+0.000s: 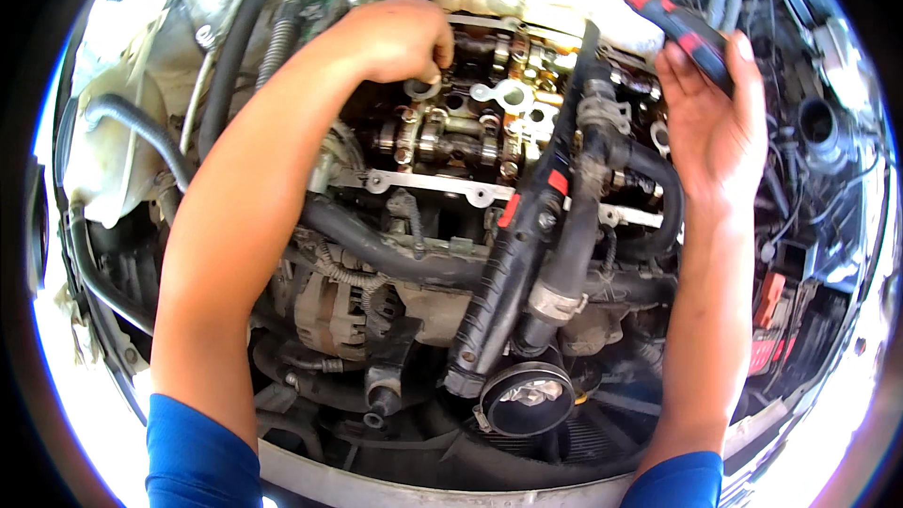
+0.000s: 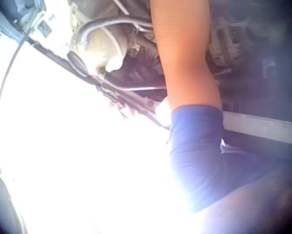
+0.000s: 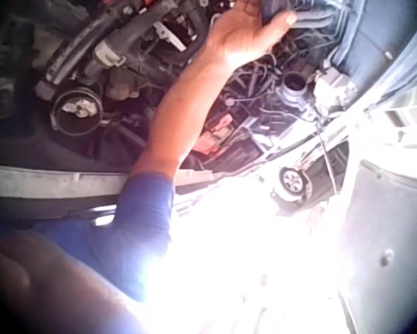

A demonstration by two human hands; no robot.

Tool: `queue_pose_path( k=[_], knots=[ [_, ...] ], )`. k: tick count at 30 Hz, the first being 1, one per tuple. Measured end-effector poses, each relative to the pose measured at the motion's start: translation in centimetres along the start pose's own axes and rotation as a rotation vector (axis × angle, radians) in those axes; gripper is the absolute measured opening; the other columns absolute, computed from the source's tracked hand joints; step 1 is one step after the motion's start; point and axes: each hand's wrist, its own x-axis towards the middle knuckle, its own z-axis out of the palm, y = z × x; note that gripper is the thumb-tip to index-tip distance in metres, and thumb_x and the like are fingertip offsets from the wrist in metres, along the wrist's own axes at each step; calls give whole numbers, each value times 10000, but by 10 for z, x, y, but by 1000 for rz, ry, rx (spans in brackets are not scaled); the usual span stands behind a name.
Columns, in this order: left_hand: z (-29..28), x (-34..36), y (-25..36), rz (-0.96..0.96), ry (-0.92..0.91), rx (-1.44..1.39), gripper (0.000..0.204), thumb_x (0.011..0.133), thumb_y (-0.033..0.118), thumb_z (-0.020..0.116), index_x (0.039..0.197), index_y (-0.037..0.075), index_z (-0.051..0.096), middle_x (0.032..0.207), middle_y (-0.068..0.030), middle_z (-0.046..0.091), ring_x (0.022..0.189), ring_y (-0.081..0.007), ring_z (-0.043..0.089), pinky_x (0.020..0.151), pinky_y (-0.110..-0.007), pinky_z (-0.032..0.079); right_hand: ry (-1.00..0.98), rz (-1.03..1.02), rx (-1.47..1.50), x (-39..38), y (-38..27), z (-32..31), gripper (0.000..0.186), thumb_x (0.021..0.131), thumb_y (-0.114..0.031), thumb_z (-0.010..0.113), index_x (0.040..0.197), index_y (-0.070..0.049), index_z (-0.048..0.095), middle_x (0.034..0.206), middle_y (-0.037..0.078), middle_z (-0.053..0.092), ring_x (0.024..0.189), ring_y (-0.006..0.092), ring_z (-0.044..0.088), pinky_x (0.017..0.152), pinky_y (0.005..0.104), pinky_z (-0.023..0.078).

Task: The person works on the exposed cylinder head of a car engine using a screwdriver. They manipulate small metal components and wipe the engine area with a cloth.

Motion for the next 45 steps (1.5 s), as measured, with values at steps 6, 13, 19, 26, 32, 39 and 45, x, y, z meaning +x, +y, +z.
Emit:
queue_pose_path(
  k=[6,13,19,26,32,39,45],
  knots=[
    [-9,-4,7,125,66,-13,264,748,187,762,989,80,764,989,-143,727,975,-311,683,866,-407,530,26,12,43,3,9,-28,275,953,-270,682,1096,-38,645,1004,125,691,948,267,653,1005,451,495],
    [0,5,-1,128,183,-58,229,806,188,714,966,27,745,860,-155,719,792,-284,691,776,-377,530,151,162,194,18,14,-53,249,926,-358,702,969,-117,659,856,46,695,781,180,639,822,336,526],
    [-1,5,-2,65,195,-59,259,836,227,709,974,11,740,848,-166,718,769,-276,686,772,-375,528,222,21,-94,4,21,-3,230,931,-323,701,962,-99,660,859,44,692,788,167,634,814,328,523],
    [-4,2,3,27,154,-46,268,853,267,701,959,25,744,794,-154,704,724,-254,663,737,-377,519,198,35,-126,4,22,-2,212,942,-313,695,967,-105,663,856,46,698,789,161,641,803,316,523],
    [-4,0,5,36,148,-44,271,843,286,712,930,31,743,800,-149,710,734,-266,681,727,-380,522,217,10,-127,3,26,1,217,942,-322,694,964,-109,660,853,46,700,782,165,647,800,317,525],
    [-10,-1,11,51,145,-1,259,815,325,736,939,99,769,873,-155,726,835,-312,705,764,-421,534,14,133,-38,18,13,-61,292,976,-230,662,1209,-55,643,1033,129,704,967,232,680,1064,430,480],
    [-16,-8,12,21,118,-14,255,796,293,721,914,76,782,955,-202,719,927,-361,685,839,-452,541,9,132,-62,18,13,-58,279,988,-239,648,1205,-63,650,1049,132,696,965,229,683,1068,436,482]
  ],
)
